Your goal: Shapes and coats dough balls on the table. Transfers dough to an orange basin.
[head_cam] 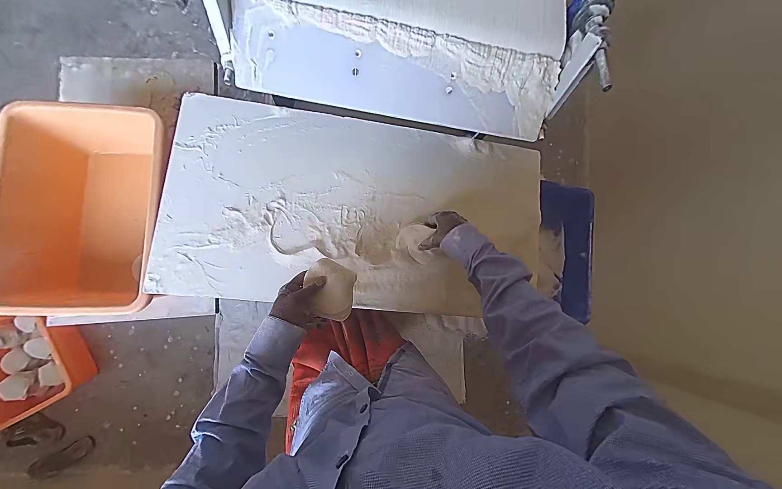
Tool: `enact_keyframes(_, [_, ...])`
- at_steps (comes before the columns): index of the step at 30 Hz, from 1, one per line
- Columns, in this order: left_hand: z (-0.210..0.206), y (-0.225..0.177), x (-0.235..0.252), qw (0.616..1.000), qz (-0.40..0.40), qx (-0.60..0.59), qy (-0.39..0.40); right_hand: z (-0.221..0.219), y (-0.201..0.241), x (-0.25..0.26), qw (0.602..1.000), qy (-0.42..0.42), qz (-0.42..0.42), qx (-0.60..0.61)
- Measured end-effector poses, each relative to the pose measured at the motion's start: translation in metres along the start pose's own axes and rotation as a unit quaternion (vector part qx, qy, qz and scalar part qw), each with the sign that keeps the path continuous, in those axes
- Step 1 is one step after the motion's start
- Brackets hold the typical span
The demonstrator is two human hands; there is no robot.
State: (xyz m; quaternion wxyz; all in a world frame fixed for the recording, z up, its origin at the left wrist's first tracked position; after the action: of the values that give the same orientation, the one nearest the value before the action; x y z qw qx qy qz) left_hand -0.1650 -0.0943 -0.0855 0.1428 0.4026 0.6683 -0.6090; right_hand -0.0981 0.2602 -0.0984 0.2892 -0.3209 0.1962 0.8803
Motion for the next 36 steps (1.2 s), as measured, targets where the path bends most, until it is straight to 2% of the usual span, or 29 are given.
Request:
enact_keyframes(4, [0.001, -0.007, 0.004, 0.999, -0.001, 0.006, -0.036, 0.031, 0.033, -0.044, 0.993, -0.065, 0.089, 0.033])
enact_keyframes(7, [-0.006, -0.006, 0.019, 0.999, 0.009, -0.001, -0.052, 0.056, 0.077, -0.085, 0.985, -0.068, 0.149, 0.061])
enact_keyframes(9, [-0.019, -0.005, 0.027, 0.999, 0.035, -0.009, -0.039, 0.067, 0.108, -0.112, 0.968, -0.071, 0.221, 0.094])
enact_keyframes(12, [-0.047, -0.013, 0.027, 0.994, 0.051, -0.090, 0.022, 0.077, 0.148, -0.138, 0.933, -0.074, 0.311, 0.164])
enact_keyframes(14, [-0.070, -0.023, 0.019, 0.970, 0.044, -0.196, 0.136, 0.074, 0.164, -0.139, 0.922, -0.060, 0.329, 0.195])
enact_keyframes(15, [-0.079, -0.030, 0.010, 0.953, 0.032, -0.231, 0.192, 0.071, 0.167, -0.136, 0.920, -0.057, 0.332, 0.199])
enact_keyframes(16, [-0.081, -0.038, -0.001, 0.946, 0.018, -0.240, 0.215, 0.067, 0.168, -0.133, 0.919, -0.062, 0.334, 0.200])
enact_keyframes(21, [-0.052, -0.043, -0.021, 0.976, 0.025, -0.179, 0.118, 0.064, 0.171, -0.142, 0.917, -0.121, 0.324, 0.198])
enact_keyframes(23, [-0.048, -0.050, -0.027, 0.974, 0.010, -0.190, 0.125, 0.066, 0.169, -0.147, 0.908, -0.159, 0.327, 0.208])
enact_keyframes(25, [-0.046, -0.060, -0.036, 0.974, -0.003, -0.182, 0.134, 0.071, 0.168, -0.156, 0.912, -0.181, 0.298, 0.214])
enact_keyframes(27, [-0.046, -0.067, -0.041, 0.975, -0.009, -0.172, 0.137, 0.077, 0.168, -0.166, 0.909, -0.237, 0.276, 0.205])
enact_keyframes(30, [-0.049, -0.074, -0.043, 0.978, -0.015, -0.156, 0.137, 0.089, 0.168, -0.185, 0.876, -0.335, 0.303, 0.168])
enact_keyframes(32, [-0.051, -0.074, -0.041, 0.978, -0.009, -0.163, 0.131, 0.099, 0.166, -0.202, 0.845, -0.373, 0.339, 0.177])
enact_keyframes(34, [-0.052, -0.070, -0.040, 0.980, -0.004, -0.156, 0.124, 0.104, 0.169, -0.216, 0.825, -0.361, 0.382, 0.207])
enact_keyframes(36, [-0.055, -0.071, -0.038, 0.988, -0.018, -0.111, 0.110, 0.107, 0.176, -0.223, 0.824, -0.312, 0.393, 0.263])
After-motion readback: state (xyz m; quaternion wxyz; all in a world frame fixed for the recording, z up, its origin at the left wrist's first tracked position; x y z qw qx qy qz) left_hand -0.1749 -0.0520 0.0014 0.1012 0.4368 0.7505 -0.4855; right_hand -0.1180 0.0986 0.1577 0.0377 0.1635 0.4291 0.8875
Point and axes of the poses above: each hand's wrist, its own x-axis towards the middle knuckle, its own z-axis out of the back of the hand, y = z × x, the point moved 8 cm from there along x, towards the middle knuckle, and after that the axes turned 2 degrees about -y, right-handed, at the moved point
